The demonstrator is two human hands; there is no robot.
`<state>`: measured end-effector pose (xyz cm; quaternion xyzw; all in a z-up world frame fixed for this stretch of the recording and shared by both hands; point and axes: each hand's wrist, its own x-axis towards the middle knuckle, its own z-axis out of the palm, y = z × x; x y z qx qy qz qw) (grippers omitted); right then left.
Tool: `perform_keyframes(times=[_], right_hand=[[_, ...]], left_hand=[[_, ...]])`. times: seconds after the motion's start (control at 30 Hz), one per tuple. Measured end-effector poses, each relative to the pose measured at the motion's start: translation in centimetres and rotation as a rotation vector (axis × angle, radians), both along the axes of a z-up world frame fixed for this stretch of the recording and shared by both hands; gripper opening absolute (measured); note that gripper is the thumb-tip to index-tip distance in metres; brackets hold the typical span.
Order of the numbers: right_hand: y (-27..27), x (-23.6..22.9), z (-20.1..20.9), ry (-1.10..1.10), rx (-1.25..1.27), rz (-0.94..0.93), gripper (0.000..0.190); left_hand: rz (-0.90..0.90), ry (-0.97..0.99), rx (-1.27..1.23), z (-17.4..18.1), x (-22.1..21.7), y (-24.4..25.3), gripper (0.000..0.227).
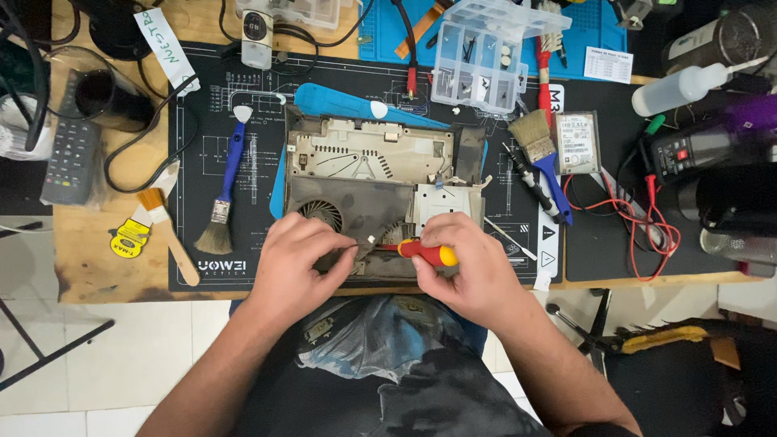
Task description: The person uses a screwdriver to remove screws from a disassembled electronic device on a workbench. They then lift and set aside a metal cover, exposing the internal components including a fan and circuitry.
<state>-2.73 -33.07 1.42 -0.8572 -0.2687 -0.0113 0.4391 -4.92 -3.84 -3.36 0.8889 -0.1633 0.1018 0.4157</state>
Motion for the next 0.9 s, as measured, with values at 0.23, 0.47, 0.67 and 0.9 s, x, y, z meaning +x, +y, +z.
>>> perform_keyframes(times=[0.23,0.47,0.67,0.9], right_hand=[[0.8,-0.3,0.4,-0.047,-0.046,0.022,0.023],[0.9,0.0,0.6,-0.060,-0.046,0.038,0.023],[0.9,-0.1,0.9,-0.066,-0.058,0.028,0.022],[0.9,0.0,0.6,-0.059,-0.057,0.049,0.024]], left_hand=[[-0.033,0.025,-0.045,0.8,0.0,0.0,0.006],[-0.040,0.055,-0.033,0.5,-0.2,0.3,0.004],[-0.038,0.055,-0.049,0.3,-0.3,0.3,0.005],[-0.043,0.057,-0.045,0.2,-0.3,0.4,0.004]])
